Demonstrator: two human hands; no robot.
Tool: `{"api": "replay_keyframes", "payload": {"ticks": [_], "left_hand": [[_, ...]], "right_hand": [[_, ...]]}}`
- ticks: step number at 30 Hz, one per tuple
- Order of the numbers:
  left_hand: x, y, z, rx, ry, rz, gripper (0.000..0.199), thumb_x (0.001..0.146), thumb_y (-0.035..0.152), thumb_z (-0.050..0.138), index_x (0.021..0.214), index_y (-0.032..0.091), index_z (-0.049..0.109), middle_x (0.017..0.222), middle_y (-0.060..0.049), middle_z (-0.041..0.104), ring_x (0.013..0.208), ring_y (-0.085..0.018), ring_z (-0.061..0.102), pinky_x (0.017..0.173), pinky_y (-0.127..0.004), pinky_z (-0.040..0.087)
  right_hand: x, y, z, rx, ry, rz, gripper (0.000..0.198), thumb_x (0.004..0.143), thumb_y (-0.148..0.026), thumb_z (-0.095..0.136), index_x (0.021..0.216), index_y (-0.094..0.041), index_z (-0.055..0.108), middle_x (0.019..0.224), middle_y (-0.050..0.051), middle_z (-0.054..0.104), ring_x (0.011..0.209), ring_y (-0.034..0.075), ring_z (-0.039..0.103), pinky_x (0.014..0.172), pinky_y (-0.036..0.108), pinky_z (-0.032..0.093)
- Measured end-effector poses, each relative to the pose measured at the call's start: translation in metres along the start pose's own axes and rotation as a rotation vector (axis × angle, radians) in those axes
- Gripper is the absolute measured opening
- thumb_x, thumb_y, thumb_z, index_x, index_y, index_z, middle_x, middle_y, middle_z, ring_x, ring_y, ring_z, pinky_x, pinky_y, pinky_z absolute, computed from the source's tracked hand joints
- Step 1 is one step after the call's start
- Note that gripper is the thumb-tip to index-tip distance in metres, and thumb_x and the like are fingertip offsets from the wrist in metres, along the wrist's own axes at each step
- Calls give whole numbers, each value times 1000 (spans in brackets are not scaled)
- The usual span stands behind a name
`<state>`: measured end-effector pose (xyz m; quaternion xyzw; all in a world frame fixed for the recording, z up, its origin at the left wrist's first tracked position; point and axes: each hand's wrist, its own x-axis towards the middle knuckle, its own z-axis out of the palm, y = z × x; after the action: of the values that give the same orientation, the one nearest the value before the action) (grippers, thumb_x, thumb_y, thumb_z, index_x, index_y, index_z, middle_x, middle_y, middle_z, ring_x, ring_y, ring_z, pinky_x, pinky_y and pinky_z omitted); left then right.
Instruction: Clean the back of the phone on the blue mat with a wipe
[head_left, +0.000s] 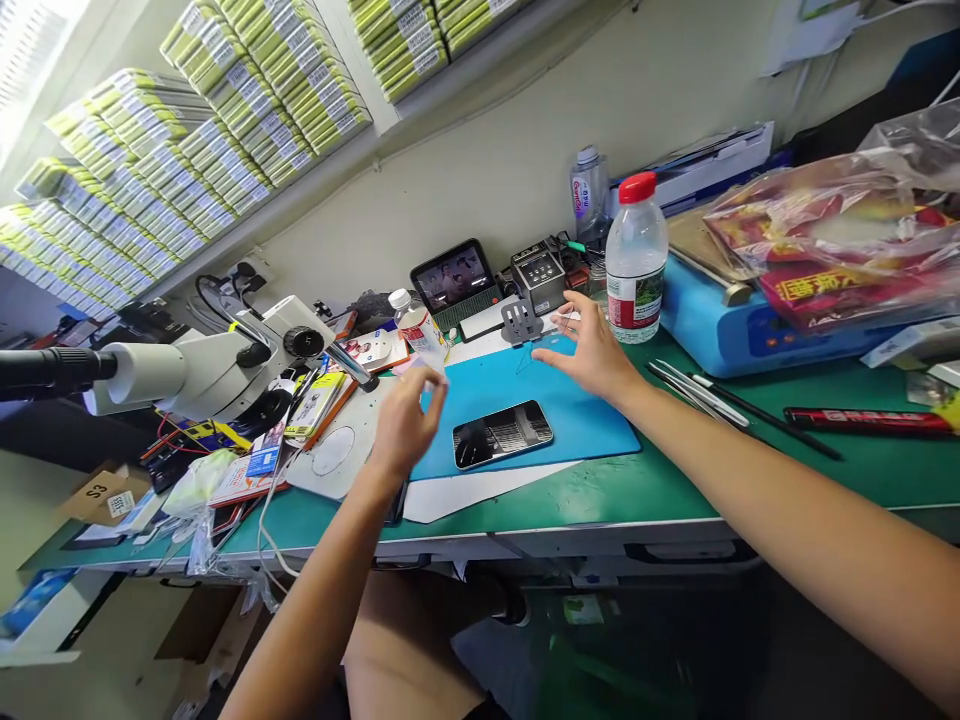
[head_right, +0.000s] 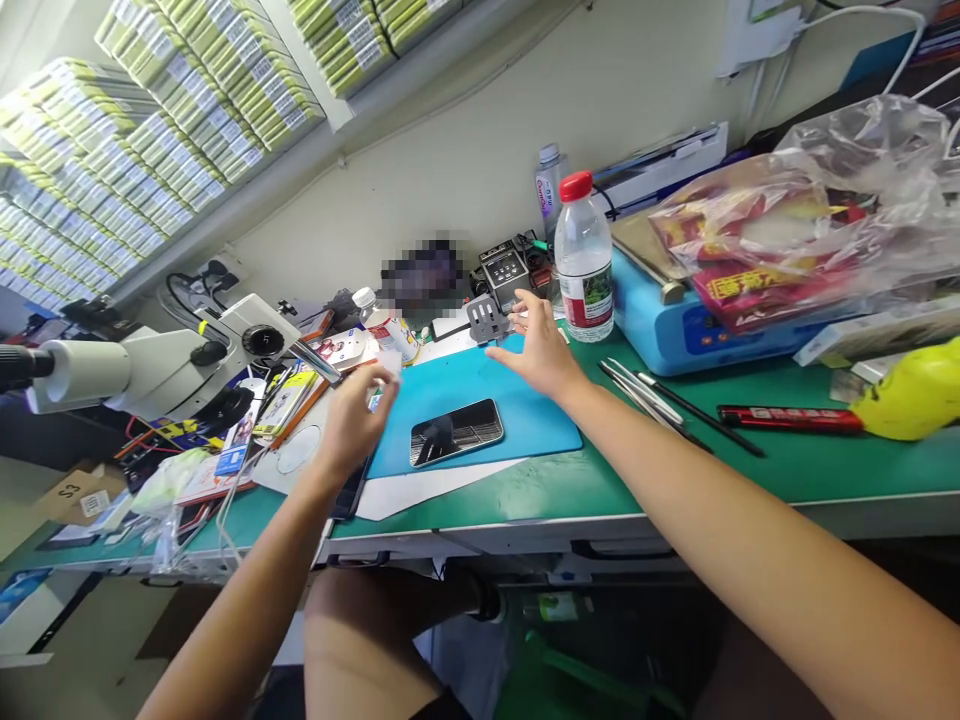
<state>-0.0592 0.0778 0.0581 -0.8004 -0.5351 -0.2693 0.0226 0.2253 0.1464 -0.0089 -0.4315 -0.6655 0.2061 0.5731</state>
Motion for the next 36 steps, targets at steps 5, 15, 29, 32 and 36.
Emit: {"api": "replay_keyframes", "payload": {"ticks": [5, 15, 29, 32, 36], "left_hand": [[-65, 10, 22, -54, -194, 170, 10, 100, 26, 49, 96, 24, 58, 122, -6, 70, 117, -21, 65, 99, -35, 52], [-83, 12, 24, 71, -264, 130, 50, 104, 43, 42, 145, 15, 47, 149, -19, 51, 140, -32, 48, 115, -49, 41], [-104, 22, 38, 108, -437, -40, 79, 104, 60, 26, 159, 4, 18, 167, -22, 13, 155, -31, 10, 125, -51, 24], [-101, 22, 41, 137, -420, -113, 82, 104, 60, 26, 158, -1, 18, 165, -26, 14, 154, -33, 7, 124, -52, 23], [-76, 27, 48, 161, -451, -138, 81, 105, 57, 24, 154, -7, 24, 164, -30, 12, 153, -35, 4, 125, -53, 20]], "right_hand": [[1, 6, 1, 32, -54, 29, 95, 73, -52, 79, 151, -29, 29, 134, 12, 44, 129, 33, 57, 113, 56, 45], [0, 8, -6, -350, -195, 182, 96, 71, -49, 77, 152, -19, 35, 130, 17, 55, 125, 39, 56, 104, 56, 47], [-1, 4, -4, -484, -338, 143, 75, 85, -63, 55, 147, -22, 43, 135, 17, 60, 130, 41, 52, 107, 58, 44], [-1, 4, -3, -484, -328, 135, 70, 88, -63, 50, 145, -22, 45, 135, 17, 62, 130, 41, 52, 107, 58, 44], [0, 6, -2, -480, -310, 124, 67, 90, -62, 46, 144, -22, 47, 133, 17, 63, 130, 40, 52, 107, 58, 44]]}}
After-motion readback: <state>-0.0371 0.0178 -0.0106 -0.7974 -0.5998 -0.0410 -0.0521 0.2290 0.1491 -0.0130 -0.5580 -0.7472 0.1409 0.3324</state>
